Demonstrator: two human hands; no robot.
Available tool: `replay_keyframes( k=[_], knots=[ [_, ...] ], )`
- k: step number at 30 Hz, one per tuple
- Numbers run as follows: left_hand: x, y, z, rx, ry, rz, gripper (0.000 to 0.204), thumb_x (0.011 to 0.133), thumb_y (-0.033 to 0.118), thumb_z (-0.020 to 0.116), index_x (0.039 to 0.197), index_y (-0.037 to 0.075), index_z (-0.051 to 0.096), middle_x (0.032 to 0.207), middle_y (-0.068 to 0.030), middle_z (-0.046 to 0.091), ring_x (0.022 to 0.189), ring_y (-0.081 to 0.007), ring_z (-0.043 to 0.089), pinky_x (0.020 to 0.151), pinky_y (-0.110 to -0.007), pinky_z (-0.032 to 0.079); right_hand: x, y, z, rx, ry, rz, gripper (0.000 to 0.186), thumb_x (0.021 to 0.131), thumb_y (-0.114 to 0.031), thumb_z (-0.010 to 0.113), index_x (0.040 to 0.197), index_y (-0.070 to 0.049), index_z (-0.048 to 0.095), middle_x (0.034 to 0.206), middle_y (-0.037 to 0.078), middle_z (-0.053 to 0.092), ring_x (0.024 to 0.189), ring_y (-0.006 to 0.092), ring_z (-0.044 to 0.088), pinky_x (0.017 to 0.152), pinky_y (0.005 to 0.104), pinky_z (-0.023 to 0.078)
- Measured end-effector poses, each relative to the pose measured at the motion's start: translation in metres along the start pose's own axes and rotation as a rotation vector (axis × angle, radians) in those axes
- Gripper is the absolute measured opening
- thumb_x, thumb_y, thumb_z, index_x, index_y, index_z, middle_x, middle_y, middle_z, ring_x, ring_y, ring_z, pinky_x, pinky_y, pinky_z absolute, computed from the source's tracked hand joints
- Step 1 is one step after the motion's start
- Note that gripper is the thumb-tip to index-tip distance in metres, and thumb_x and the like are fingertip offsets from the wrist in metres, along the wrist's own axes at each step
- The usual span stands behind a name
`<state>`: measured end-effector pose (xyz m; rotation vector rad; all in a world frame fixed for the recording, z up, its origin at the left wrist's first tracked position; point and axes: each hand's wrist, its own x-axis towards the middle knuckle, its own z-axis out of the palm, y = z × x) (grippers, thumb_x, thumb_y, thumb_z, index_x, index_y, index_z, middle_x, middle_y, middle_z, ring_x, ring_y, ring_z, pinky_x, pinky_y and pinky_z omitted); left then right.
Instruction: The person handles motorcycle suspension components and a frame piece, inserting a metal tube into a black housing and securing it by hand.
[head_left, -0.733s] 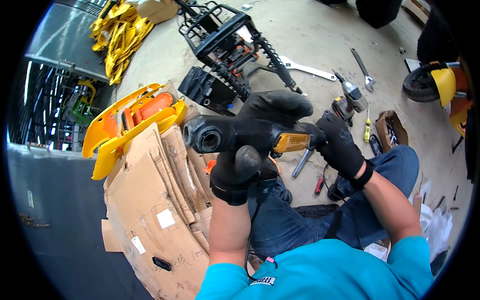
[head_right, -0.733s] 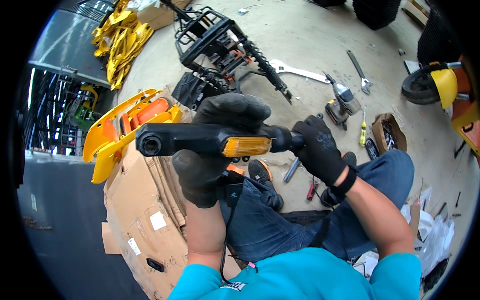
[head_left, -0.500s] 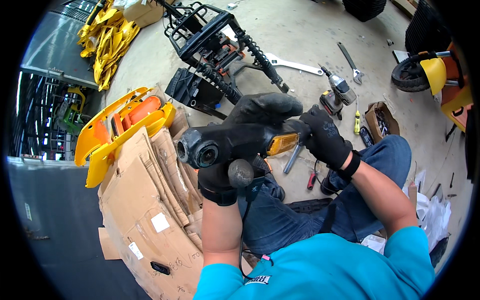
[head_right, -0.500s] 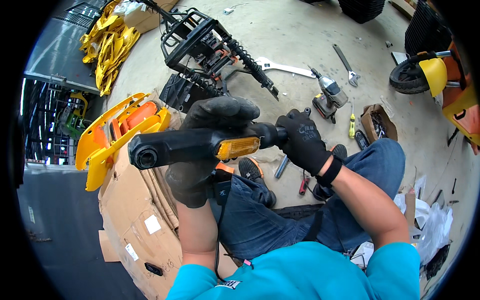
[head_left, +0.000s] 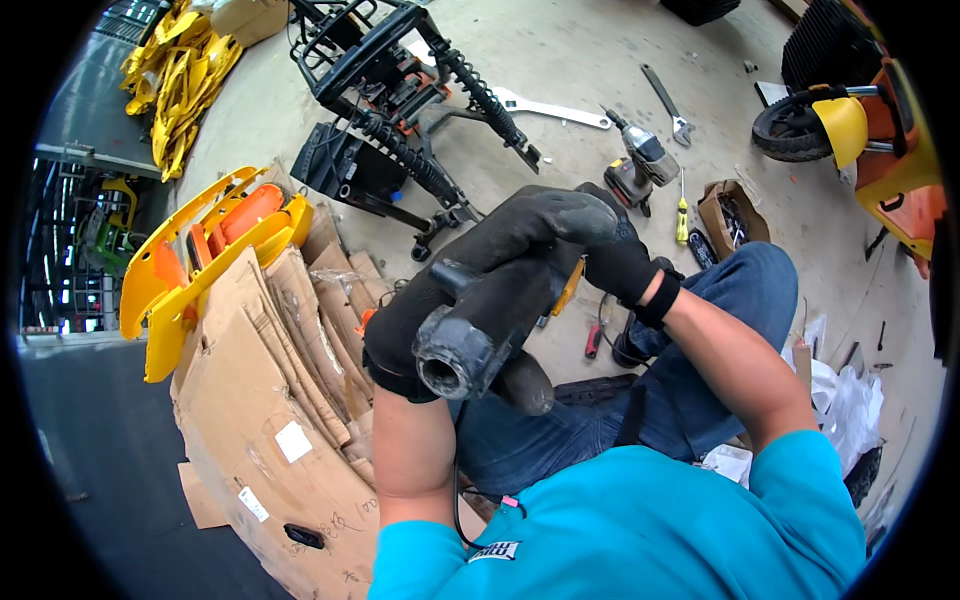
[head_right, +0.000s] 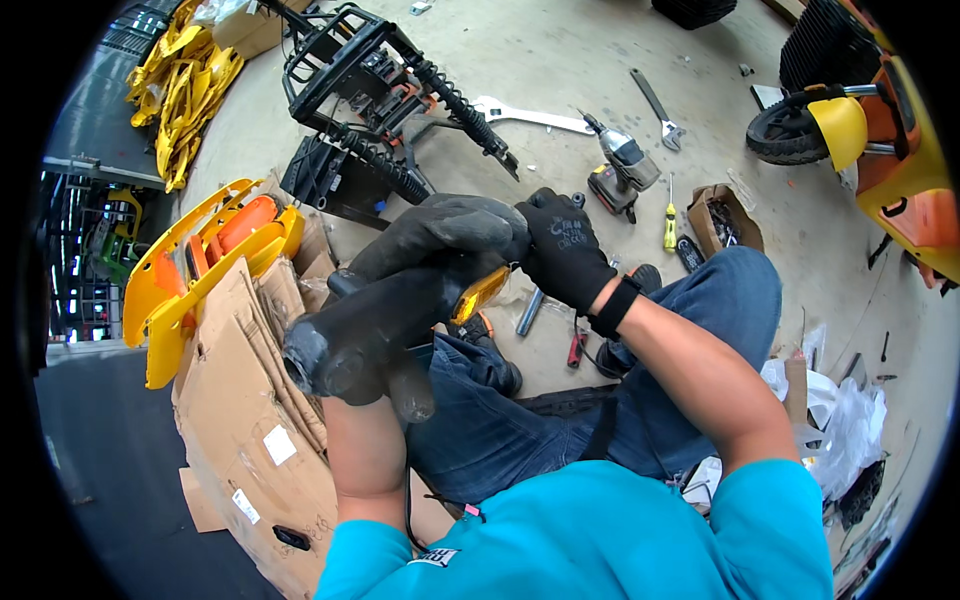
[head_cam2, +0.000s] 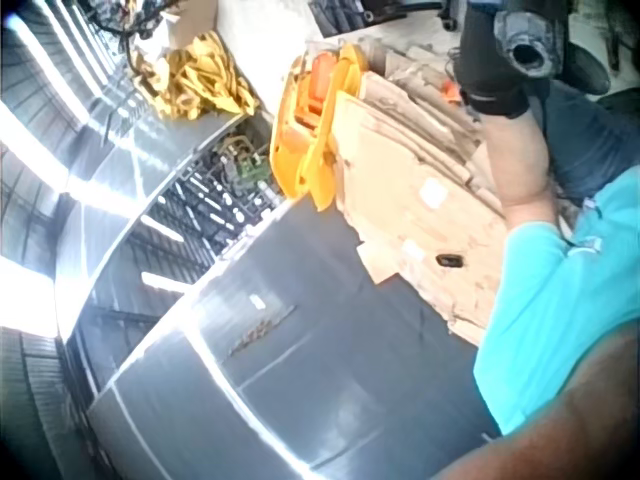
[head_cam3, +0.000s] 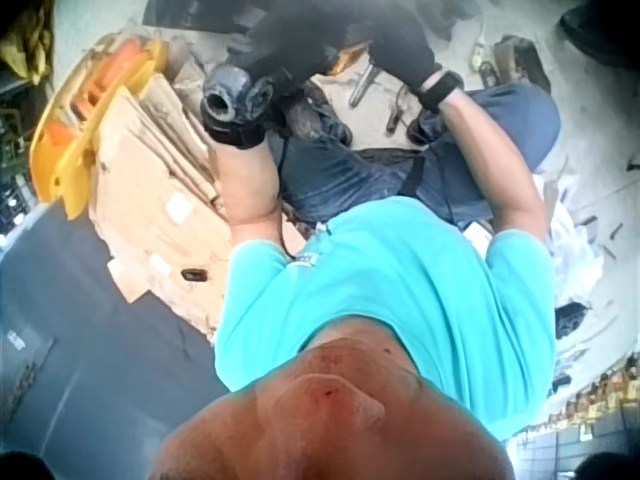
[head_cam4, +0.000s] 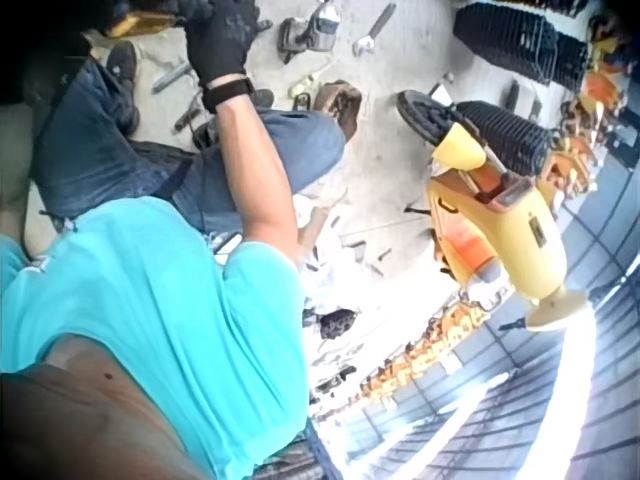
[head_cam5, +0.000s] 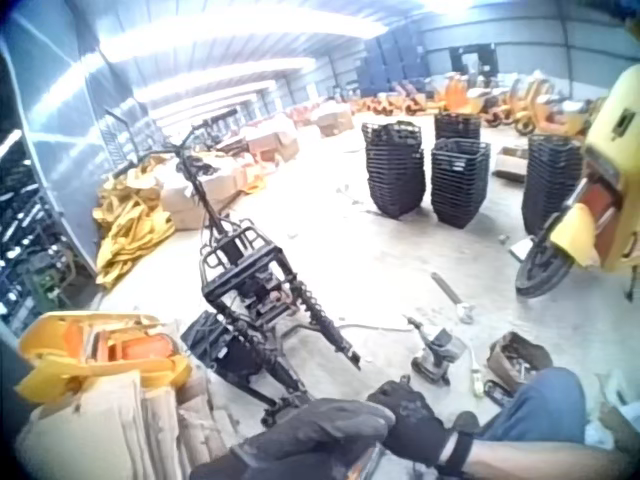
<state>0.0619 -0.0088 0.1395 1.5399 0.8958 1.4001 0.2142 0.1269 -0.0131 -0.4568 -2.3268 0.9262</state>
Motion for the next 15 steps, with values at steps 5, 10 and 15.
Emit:
replay_keyframes(
  k=[5, 10, 15],
  knots=[
    [0.003, -0.002, -0.004, 0.208, -0.119, 0.003, 0.058, 0.085, 0.015, 0.075, 0.137, 0.001, 0.055, 0.139, -0.0153, 0.056, 0.133, -0.0287, 0.053, 0.115, -0.040, 0.039, -0.002, 0.006, 0.005, 0.062, -0.012, 0.029, 0.028, 0.077, -0.015, 0.076, 0.103, -0.012, 0.067, 0.100, 0.014, 0.063, 0.099, 0.0365, 0.061, 0.084, 0.0465, 0.049],
    [0.003, 0.000, 0.000, 0.246, -0.135, 0.000, 0.056, 0.085, 0.012, 0.073, 0.136, 0.000, 0.055, 0.139, -0.0167, 0.056, 0.132, -0.0319, 0.053, 0.115, -0.042, 0.039, -0.001, 0.016, 0.006, 0.032, -0.029, -0.031, 0.022, 0.079, -0.018, 0.075, 0.098, -0.012, 0.066, 0.100, 0.015, 0.063, 0.099, 0.0359, 0.062, 0.083, 0.0458, 0.050],
    [0.007, 0.005, 0.003, 0.190, -0.185, 0.058, 0.061, 0.080, 0.013, 0.078, 0.135, 0.000, 0.054, 0.138, -0.0180, 0.056, 0.132, -0.0347, 0.052, 0.115, -0.046, 0.038, -0.001, 0.011, 0.006, 0.128, -0.037, 0.079, 0.020, 0.081, -0.022, 0.073, 0.096, -0.011, 0.067, 0.100, 0.015, 0.063, 0.099, 0.0359, 0.062, 0.083, 0.0450, 0.051]
  ],
)
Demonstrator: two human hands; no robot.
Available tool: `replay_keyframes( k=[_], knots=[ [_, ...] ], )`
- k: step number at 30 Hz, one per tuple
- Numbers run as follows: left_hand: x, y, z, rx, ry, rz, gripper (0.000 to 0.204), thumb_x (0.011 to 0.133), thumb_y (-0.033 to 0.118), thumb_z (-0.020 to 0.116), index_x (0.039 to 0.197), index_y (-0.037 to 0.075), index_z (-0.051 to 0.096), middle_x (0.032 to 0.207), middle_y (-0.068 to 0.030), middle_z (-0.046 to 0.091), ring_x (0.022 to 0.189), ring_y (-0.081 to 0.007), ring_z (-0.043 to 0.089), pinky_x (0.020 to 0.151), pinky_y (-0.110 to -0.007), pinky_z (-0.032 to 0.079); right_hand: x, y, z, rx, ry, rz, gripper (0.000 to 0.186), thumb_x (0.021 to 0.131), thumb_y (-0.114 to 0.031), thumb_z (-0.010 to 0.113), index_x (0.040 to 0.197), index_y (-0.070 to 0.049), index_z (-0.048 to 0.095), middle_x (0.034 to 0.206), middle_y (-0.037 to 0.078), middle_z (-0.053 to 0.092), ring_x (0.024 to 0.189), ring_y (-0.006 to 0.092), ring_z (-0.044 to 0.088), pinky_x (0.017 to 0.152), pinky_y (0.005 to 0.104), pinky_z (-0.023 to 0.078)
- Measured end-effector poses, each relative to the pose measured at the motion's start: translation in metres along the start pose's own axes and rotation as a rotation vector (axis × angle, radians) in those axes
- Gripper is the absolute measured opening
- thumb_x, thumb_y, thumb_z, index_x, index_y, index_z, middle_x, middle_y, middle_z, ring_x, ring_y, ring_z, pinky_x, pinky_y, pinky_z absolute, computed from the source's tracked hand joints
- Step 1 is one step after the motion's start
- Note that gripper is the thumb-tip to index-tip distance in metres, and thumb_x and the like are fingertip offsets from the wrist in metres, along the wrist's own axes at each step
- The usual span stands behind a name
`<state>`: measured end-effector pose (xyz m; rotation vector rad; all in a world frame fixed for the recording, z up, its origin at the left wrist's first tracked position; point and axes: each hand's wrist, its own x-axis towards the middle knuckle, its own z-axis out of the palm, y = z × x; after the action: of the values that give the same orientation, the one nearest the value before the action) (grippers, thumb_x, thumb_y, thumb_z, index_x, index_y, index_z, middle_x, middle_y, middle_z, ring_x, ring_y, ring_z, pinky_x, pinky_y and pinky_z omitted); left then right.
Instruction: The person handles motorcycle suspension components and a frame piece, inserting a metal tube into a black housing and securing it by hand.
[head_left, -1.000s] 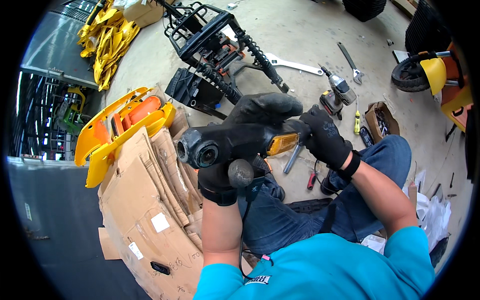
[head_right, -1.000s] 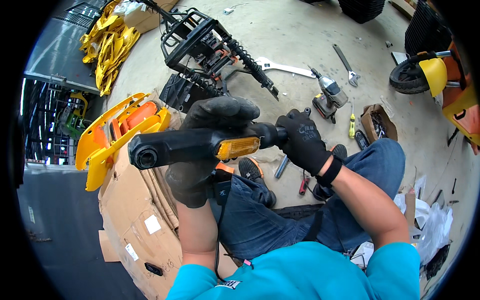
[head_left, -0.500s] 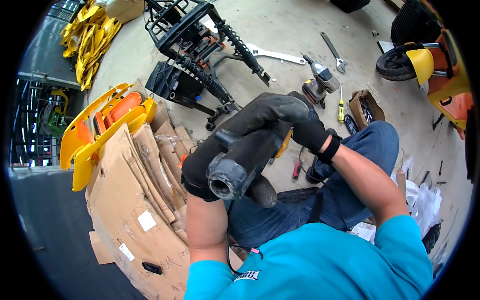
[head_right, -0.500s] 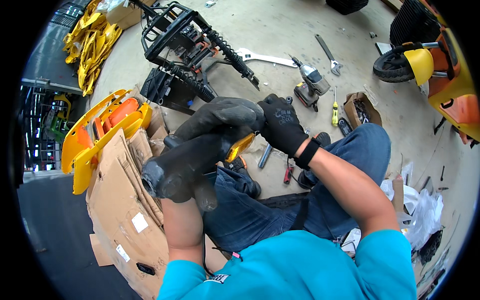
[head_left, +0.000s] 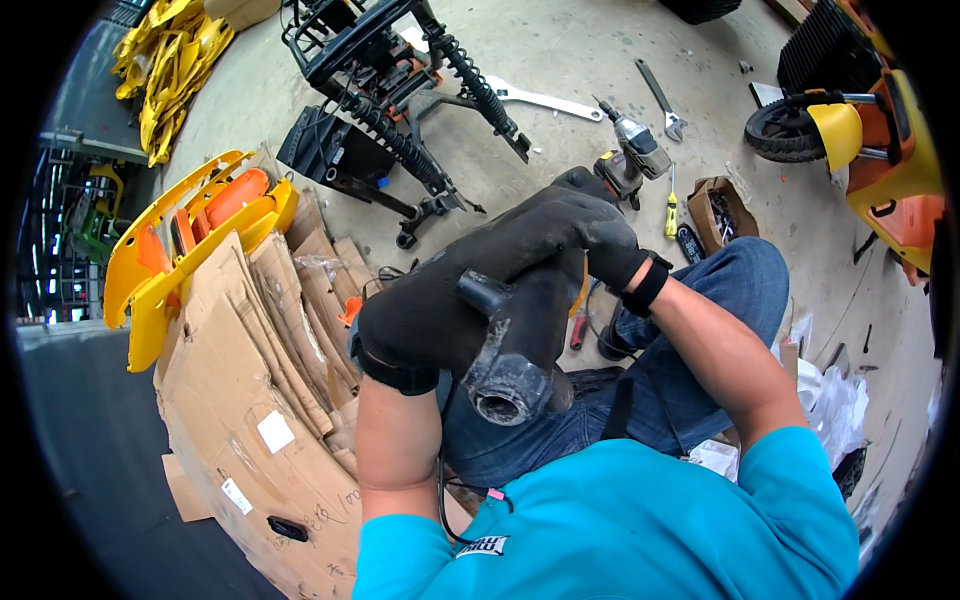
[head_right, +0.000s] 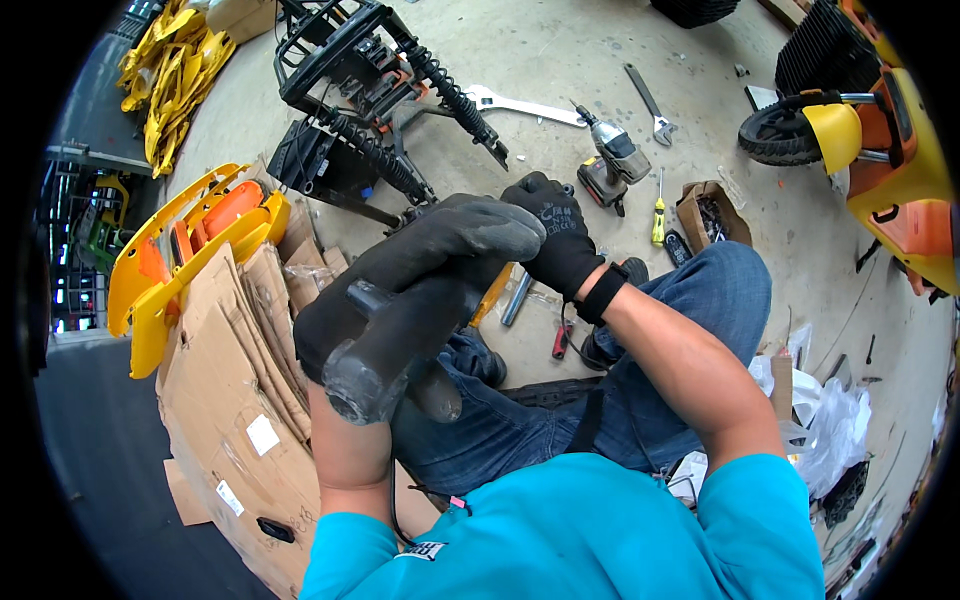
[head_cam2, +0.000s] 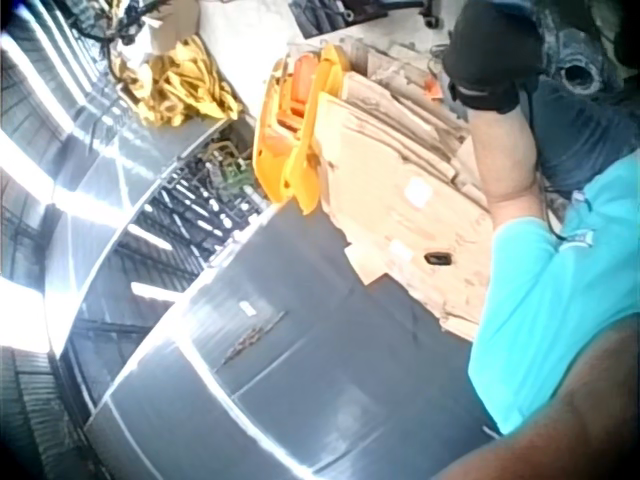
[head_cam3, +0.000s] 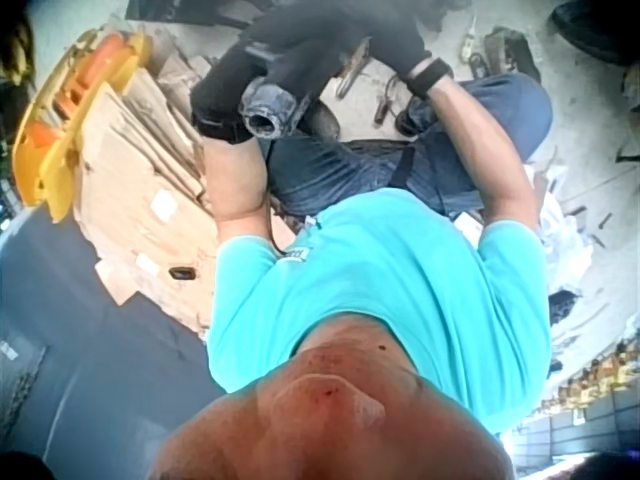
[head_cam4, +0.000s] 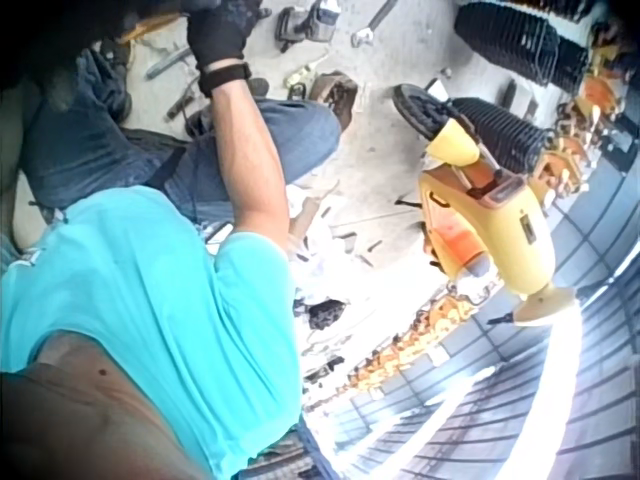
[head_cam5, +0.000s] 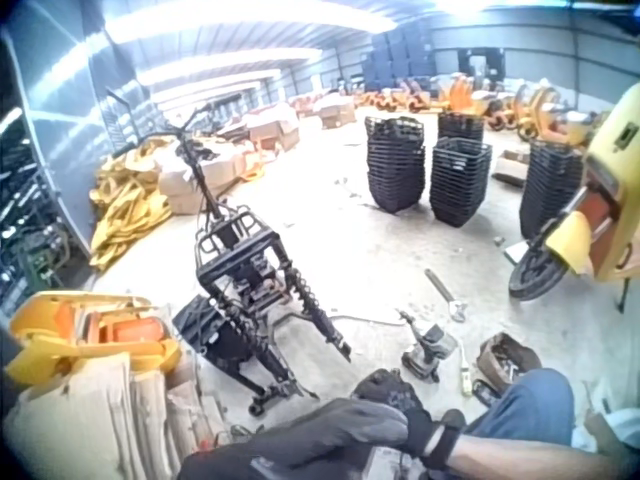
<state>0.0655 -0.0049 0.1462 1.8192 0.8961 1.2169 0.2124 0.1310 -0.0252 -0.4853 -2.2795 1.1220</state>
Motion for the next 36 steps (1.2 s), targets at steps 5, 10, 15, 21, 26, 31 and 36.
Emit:
replay_keyframes(
  k=[5, 10, 15, 21, 26, 31, 36],
  knots=[
    [0.004, 0.011, 0.024, 0.025, 0.239, -0.039, 0.039, 0.089, 0.019, 0.066, 0.123, -0.001, 0.066, 0.123, -0.0166, 0.067, 0.123, -0.0315, 0.061, 0.109, -0.044, 0.045, 0.002, -0.015, -0.011, -0.003, -0.022, 0.006, 0.019, 0.081, -0.024, 0.073, 0.094, -0.011, 0.067, 0.099, 0.015, 0.063, 0.100, 0.0353, 0.061, 0.084, 0.0446, 0.051],
    [0.002, 0.013, 0.027, 0.092, 0.304, -0.028, 0.034, 0.091, 0.014, 0.064, 0.121, -0.002, 0.069, 0.121, -0.0155, 0.070, 0.118, -0.0298, 0.065, 0.106, -0.042, 0.048, 0.002, -0.006, -0.006, 0.049, -0.026, 0.030, 0.019, 0.081, -0.025, 0.073, 0.094, -0.011, 0.068, 0.100, 0.014, 0.064, 0.101, 0.0351, 0.061, 0.085, 0.0451, 0.051],
    [-0.004, 0.009, 0.004, 0.090, 0.047, 0.021, 0.072, 0.071, 0.013, 0.088, 0.134, 0.002, 0.055, 0.140, -0.0199, 0.055, 0.133, -0.0372, 0.052, 0.115, -0.049, 0.037, 0.001, -0.006, -0.003, 0.039, -0.010, 0.034, 0.020, 0.081, -0.024, 0.073, 0.095, -0.011, 0.068, 0.100, 0.014, 0.064, 0.100, 0.0357, 0.062, 0.084, 0.0446, 0.051],
    [0.000, 0.014, 0.010, 0.104, 0.068, -0.063, 0.069, 0.070, 0.010, 0.085, 0.134, 0.001, 0.058, 0.135, -0.0174, 0.058, 0.127, -0.0358, 0.055, 0.112, -0.045, 0.040, -0.004, 0.016, 0.012, -0.044, -0.071, 0.043, 0.022, 0.080, -0.022, 0.074, 0.099, -0.013, 0.069, 0.102, 0.014, 0.065, 0.100, 0.0351, 0.063, 0.083, 0.0432, 0.052],
    [-0.007, -0.006, 0.020, 0.080, 0.069, -0.094, 0.072, 0.068, 0.011, 0.086, 0.134, 0.001, 0.058, 0.135, -0.0162, 0.059, 0.126, -0.0360, 0.056, 0.110, -0.044, 0.042, -0.012, 0.031, 0.030, -0.174, -0.072, -0.194, 0.025, 0.083, -0.022, 0.075, 0.106, -0.015, 0.071, 0.108, 0.014, 0.067, 0.101, 0.0338, 0.062, 0.087, 0.0421, 0.051],
    [0.002, -0.024, 0.031, 0.130, 0.054, -0.183, 0.080, 0.060, 0.017, 0.092, 0.132, 0.002, 0.058, 0.132, -0.0158, 0.062, 0.123, -0.0372, 0.057, 0.108, -0.045, 0.043, -0.036, 0.103, 0.073, 0.249, -0.121, 0.044, 0.021, 0.096, -0.017, 0.064, 0.116, -0.012, 0.066, 0.121, 0.011, 0.065, 0.114, 0.0255, 0.061, 0.102, 0.0355, 0.048],
    [0.012, -0.029, 0.043, 0.213, 0.014, -0.269, 0.079, 0.061, 0.019, 0.092, 0.130, 0.003, 0.059, 0.126, -0.0162, 0.064, 0.117, -0.0383, 0.059, 0.103, -0.045, 0.046, -0.032, 0.130, 0.128, 1.278, -0.073, 0.346, 0.025, 0.098, -0.016, 0.062, 0.123, -0.011, 0.063, 0.125, 0.010, 0.064, 0.116, 0.0221, 0.061, 0.106, 0.0338, 0.047]
  ],
)
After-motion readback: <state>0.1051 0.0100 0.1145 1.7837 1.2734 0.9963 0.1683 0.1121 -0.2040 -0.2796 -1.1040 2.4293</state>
